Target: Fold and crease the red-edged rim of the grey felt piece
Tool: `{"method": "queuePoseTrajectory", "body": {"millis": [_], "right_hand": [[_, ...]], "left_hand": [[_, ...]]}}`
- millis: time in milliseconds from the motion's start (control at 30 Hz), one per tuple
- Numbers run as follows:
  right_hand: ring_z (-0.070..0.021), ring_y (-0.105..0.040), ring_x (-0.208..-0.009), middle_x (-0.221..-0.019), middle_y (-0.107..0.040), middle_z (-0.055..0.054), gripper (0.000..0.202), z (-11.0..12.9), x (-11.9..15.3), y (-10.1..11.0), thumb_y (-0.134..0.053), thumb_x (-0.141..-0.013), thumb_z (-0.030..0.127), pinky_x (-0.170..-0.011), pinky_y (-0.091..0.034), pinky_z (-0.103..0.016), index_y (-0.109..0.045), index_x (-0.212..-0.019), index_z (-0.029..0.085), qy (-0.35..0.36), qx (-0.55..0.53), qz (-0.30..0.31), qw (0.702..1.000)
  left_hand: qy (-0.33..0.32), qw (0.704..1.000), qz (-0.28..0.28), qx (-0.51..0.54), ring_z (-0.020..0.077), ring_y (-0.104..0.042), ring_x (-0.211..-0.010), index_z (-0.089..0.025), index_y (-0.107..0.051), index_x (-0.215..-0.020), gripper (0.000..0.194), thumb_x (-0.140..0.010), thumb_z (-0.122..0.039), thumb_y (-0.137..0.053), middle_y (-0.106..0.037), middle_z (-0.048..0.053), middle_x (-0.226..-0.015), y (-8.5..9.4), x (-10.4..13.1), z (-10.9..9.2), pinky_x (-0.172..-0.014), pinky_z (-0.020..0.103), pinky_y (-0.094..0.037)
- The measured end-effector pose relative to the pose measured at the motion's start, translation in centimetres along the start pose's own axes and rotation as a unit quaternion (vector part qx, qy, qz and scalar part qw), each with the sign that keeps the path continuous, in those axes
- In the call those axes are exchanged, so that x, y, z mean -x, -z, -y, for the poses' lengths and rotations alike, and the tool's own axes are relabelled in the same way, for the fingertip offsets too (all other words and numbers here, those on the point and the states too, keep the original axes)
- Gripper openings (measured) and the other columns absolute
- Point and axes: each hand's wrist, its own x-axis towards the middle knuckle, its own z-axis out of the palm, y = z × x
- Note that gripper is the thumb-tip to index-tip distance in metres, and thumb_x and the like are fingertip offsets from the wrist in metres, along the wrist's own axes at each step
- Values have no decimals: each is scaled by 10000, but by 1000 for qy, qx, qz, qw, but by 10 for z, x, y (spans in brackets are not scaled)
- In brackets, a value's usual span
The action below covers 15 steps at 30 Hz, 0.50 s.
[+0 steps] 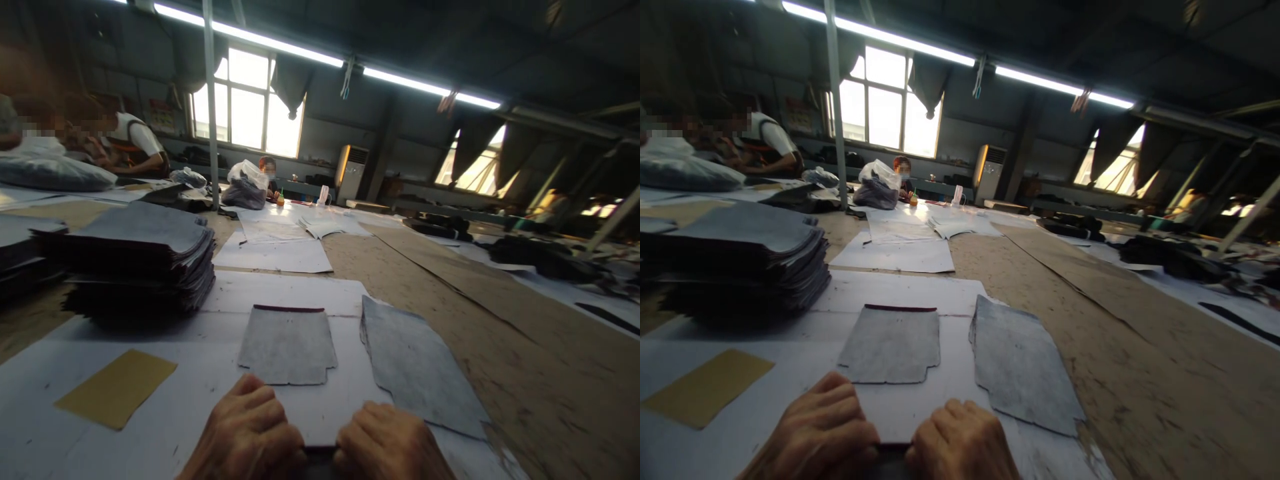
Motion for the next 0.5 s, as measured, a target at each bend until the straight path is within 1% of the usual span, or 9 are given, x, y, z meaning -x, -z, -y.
{"method": "queuePoseTrajectory", "body": {"millis": [100, 133, 167, 233, 300, 333, 433, 467, 500], "right_hand": [[-117, -496, -586, -637, -521, -1, 283, -14, 6, 21, -339, -915, 177, -524, -332, -218, -479, -669, 177, -85, -74, 118, 987], [-118, -514, -629, -666, -534, -2, 267, -17, 8, 29, -351, -917, 185, -554, -348, -210, -495, -693, 180, -126, -93, 142, 977], [-118, -523, -651, -676, -540, 0, 262, -20, 10, 35, -358, -920, 196, -573, -354, -207, -507, -706, 184, -163, -107, 149, 969], [-119, -518, -631, -646, -533, 4, 287, -21, 12, 40, -363, -922, 241, -578, -350, -213, -511, -682, 187, -209, -133, 133, 960], [-134, -500, -593, -597, -514, -9, 342, -20, 11, 37, -375, -905, 329, -580, -349, -235, -492, -619, 181, -247, -172, 113, 947], [-142, -493, -582, -581, -506, -16, 374, -19, 11, 34, -385, -890, 379, -584, -354, -245, -481, -590, 177, -271, -191, 105, 938], [-144, -505, -548, -545, -503, -24, 461, -21, 5, 25, -370, -884, 487, -551, -384, -240, -483, -575, 164, -342, -241, 108, 902], [-142, -521, -541, -556, -522, -29, 496, -22, 3, 23, -308, -906, 505, -530, -398, -230, -513, -623, 153, -367, -266, 108, 885], [-142, -544, -555, -593, -551, -41, 543, -23, 2, 21, -241, -921, 527, -524, -417, -225, -547, -701, 136, -401, -318, 101, 853]], "left_hand": [[35, 997, 61, 6, 113, -425, -506, -178, -491, -559, 310, -846, -185, -375, -456, -11, -508, 15, -1, 7, -549, 246, -325], [55, 994, 89, 16, 115, -451, -524, -180, -513, -586, 292, -847, -184, -382, -481, -9, -532, 20, -2, 9, -566, 242, -350], [80, 990, 114, 31, 115, -478, -542, -185, -539, -616, 273, -848, -193, -394, -507, -8, -554, 24, -3, 11, -575, 236, -372], [138, 977, 148, 70, 109, -518, -544, -204, -587, -676, 244, -853, -244, -424, -547, -20, -576, 31, -6, 15, -546, 205, -401], [175, 970, 143, 90, 96, -534, -503, -231, -617, -711, 240, -855, -315, -443, -573, -43, -566, 36, -8, 19, -475, 166, -406], [178, 972, 132, 83, 91, -539, -485, -243, -624, -720, 244, -853, -346, -448, -587, -53, -567, 38, -8, 22, -447, 151, -407], [141, 985, 92, 30, 91, -573, -496, -269, -630, -746, 220, -833, -407, -483, -636, -71, -624, 41, -4, 33, -425, 119, -419], [135, 987, 80, 15, 95, -586, -513, -274, -630, -749, 208, -820, -424, -505, -646, -73, -645, 41, -1, 38, -430, 115, -424], [137, 988, 71, 8, 102, -597, -531, -278, -631, -752, 203, -807, -439, -521, -653, -72, -661, 41, 2, 43, -438, 114, -430]]}}
